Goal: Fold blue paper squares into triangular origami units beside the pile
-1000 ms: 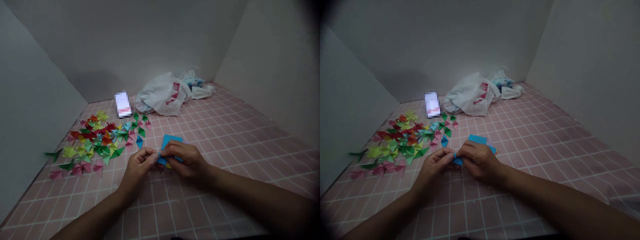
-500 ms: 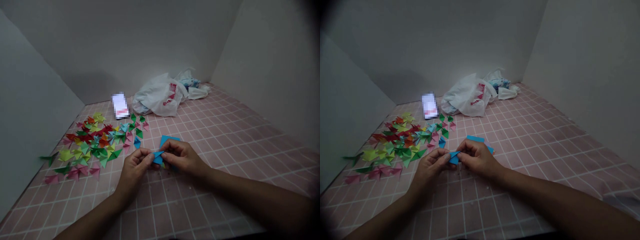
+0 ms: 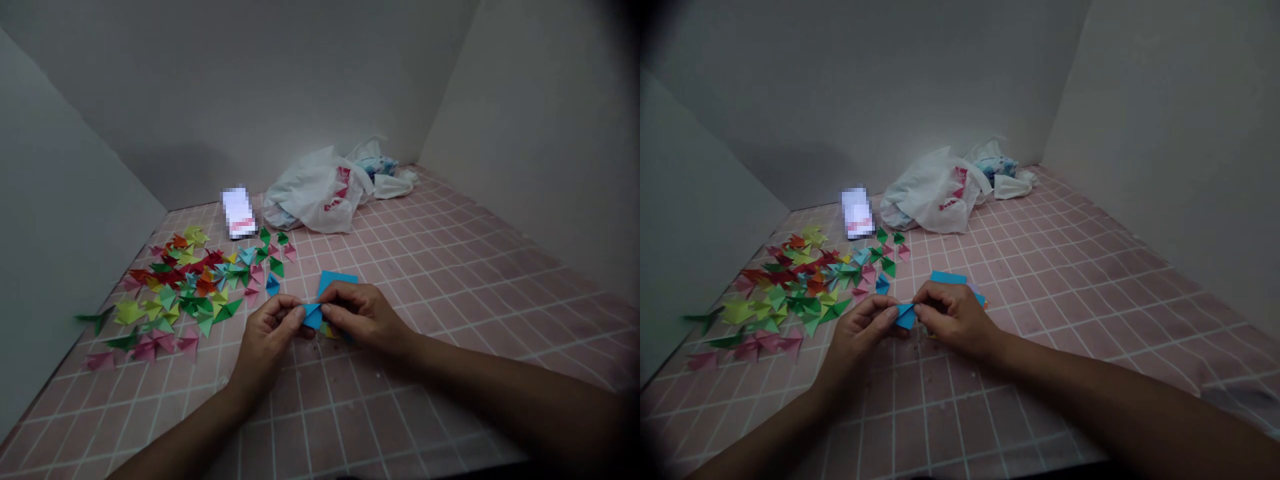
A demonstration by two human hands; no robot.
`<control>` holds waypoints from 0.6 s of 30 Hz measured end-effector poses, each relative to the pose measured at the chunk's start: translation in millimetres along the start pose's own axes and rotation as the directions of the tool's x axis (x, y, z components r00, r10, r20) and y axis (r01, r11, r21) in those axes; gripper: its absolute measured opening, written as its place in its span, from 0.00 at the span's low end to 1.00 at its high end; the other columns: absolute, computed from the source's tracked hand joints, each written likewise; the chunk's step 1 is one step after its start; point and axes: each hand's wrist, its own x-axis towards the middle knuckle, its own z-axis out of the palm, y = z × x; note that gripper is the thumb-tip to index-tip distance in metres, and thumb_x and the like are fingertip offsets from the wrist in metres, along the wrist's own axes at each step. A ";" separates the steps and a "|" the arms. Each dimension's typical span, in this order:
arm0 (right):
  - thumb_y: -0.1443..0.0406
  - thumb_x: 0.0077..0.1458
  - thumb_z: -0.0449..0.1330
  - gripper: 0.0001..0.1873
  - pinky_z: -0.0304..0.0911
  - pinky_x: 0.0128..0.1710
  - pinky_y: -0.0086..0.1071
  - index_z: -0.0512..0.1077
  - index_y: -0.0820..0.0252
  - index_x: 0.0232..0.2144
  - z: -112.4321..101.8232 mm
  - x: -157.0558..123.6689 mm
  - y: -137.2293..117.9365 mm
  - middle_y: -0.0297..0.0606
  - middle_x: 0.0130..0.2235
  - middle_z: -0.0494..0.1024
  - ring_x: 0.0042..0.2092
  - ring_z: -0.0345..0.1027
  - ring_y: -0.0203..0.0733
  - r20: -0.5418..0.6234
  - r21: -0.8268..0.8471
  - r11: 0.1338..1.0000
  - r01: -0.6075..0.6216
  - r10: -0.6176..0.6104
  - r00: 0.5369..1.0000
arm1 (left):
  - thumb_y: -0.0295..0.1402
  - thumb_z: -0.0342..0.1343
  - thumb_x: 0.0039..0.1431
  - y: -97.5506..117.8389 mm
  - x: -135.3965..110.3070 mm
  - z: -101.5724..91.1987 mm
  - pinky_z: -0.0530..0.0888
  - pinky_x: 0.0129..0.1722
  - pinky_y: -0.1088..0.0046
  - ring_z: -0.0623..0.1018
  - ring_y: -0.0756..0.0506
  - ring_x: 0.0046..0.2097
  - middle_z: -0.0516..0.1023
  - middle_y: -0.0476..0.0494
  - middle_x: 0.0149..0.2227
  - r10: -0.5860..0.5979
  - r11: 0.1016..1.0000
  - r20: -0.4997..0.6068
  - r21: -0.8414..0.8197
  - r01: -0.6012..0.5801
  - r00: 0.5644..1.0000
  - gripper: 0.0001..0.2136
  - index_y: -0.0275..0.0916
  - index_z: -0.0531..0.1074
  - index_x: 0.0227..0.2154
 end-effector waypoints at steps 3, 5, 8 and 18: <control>0.65 0.54 0.58 0.07 0.57 0.24 0.28 0.73 0.61 0.27 1.7 -0.6 -0.5 0.32 0.24 0.71 0.26 0.63 0.34 0.010 0.046 0.996 -0.071 0.070 0.997 | 0.38 0.63 0.55 -0.2 -0.3 0.1 0.74 0.30 0.76 0.79 0.50 0.27 0.78 0.50 0.26 -0.006 1.000 -0.013 0.006 0.006 1.000 0.09 0.37 0.74 0.32; 0.64 0.53 0.58 0.06 0.58 0.23 0.28 0.72 0.61 0.27 3.1 -1.1 -0.5 0.31 0.23 0.71 0.24 0.64 0.33 0.041 0.133 0.977 -0.167 0.163 0.986 | 0.37 0.63 0.54 0.3 -0.4 0.2 0.73 0.30 0.77 0.79 0.51 0.26 0.78 0.51 0.25 -0.014 1.000 -0.014 0.005 0.014 1.000 0.09 0.37 0.73 0.31; 0.62 0.52 0.60 0.06 0.61 0.22 0.28 0.71 0.60 0.28 4.2 -0.8 0.4 0.30 0.23 0.72 0.22 0.65 0.33 0.107 0.289 0.916 -0.278 0.258 0.960 | 0.38 0.63 0.54 0.7 0.0 -0.4 0.73 0.29 0.77 0.78 0.51 0.26 0.78 0.51 0.24 -0.039 0.999 -0.008 -0.007 0.039 0.999 0.09 0.37 0.73 0.30; 0.63 0.51 0.62 0.06 0.59 0.20 0.25 0.72 0.61 0.28 4.2 1.1 7.8 0.30 0.21 0.73 0.20 0.66 0.30 0.162 0.412 0.857 -0.311 0.267 0.950 | 0.40 0.64 0.53 0.1 1.7 -2.2 0.72 0.29 0.78 0.77 0.51 0.25 0.78 0.51 0.23 -0.060 0.998 -0.007 -0.011 0.060 0.998 0.11 0.36 0.73 0.28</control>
